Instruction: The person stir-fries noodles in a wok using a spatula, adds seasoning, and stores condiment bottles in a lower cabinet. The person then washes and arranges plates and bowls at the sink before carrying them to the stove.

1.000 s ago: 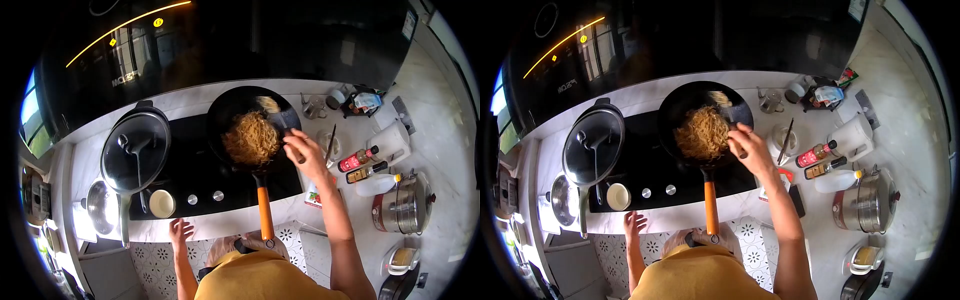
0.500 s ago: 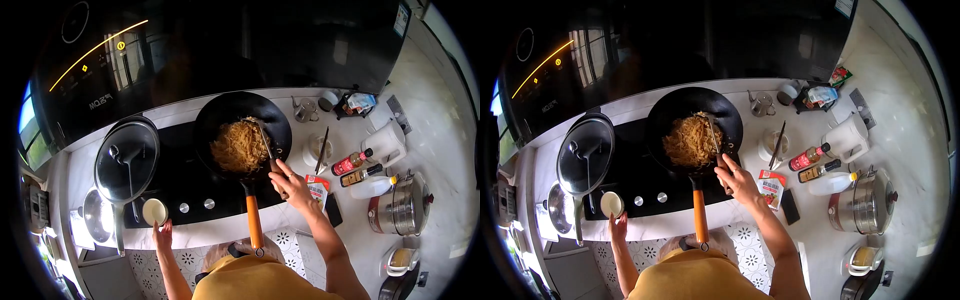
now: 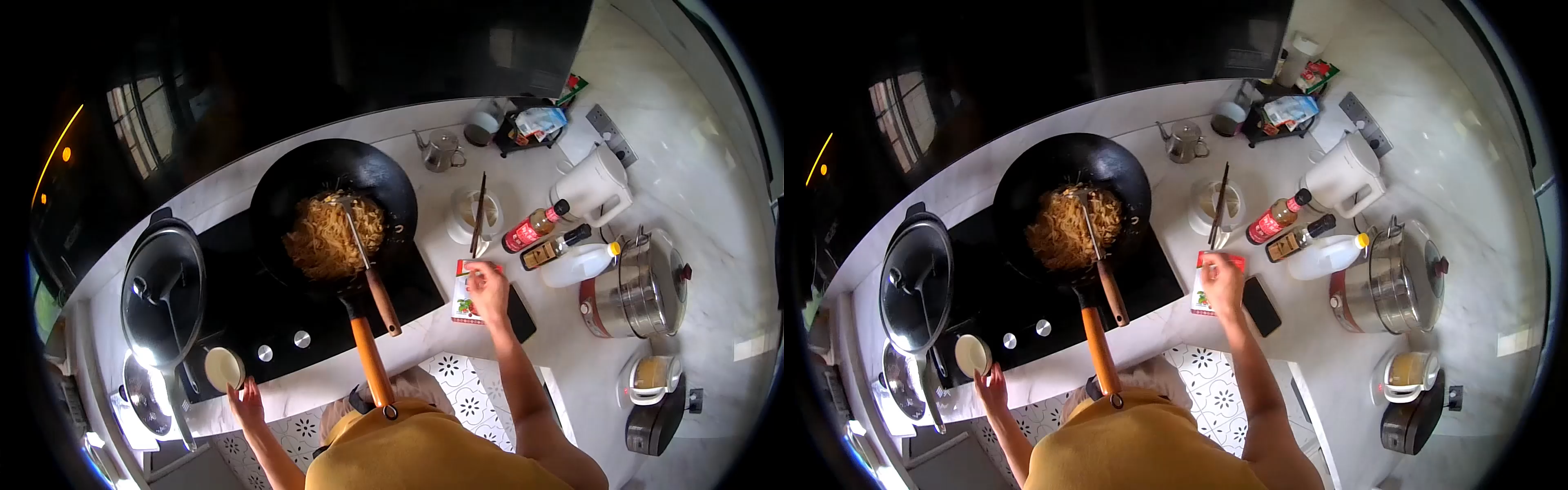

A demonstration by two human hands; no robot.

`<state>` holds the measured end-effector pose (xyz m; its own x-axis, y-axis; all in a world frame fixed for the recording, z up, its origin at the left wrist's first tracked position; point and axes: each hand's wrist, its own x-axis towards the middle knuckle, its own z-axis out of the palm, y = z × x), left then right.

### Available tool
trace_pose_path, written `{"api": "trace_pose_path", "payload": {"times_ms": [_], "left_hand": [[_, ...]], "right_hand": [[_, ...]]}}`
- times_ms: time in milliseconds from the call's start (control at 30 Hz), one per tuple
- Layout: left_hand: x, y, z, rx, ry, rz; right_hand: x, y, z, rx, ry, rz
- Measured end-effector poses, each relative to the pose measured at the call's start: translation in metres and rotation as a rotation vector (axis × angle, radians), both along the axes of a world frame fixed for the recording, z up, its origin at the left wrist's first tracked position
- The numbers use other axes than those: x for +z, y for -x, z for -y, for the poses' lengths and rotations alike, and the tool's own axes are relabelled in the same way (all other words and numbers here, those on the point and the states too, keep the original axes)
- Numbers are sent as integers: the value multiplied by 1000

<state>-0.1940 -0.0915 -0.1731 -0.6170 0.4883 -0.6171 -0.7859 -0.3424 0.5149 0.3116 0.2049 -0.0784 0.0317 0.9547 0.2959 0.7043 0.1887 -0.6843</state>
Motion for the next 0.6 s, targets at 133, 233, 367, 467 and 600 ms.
{"api": "trace_pose_path", "payload": {"times_ms": [133, 233, 367, 467, 600], "left_hand": [[14, -22, -6, 73, 110, 40], [14, -32, -9, 77, 128, 42], [33, -49, -15, 60, 218, -13], [39, -56, -14, -40, 160, -64], [46, -63, -21, -63, 187, -125]], "right_hand": [[-85, -81, -45, -214, 53, -52], [-101, -99, -64, -440, 496, -272], [-145, -122, -80, -447, 463, -120], [-137, -120, -72, -388, 608, -407], [-113, -105, -53, -307, 598, -149]]}}
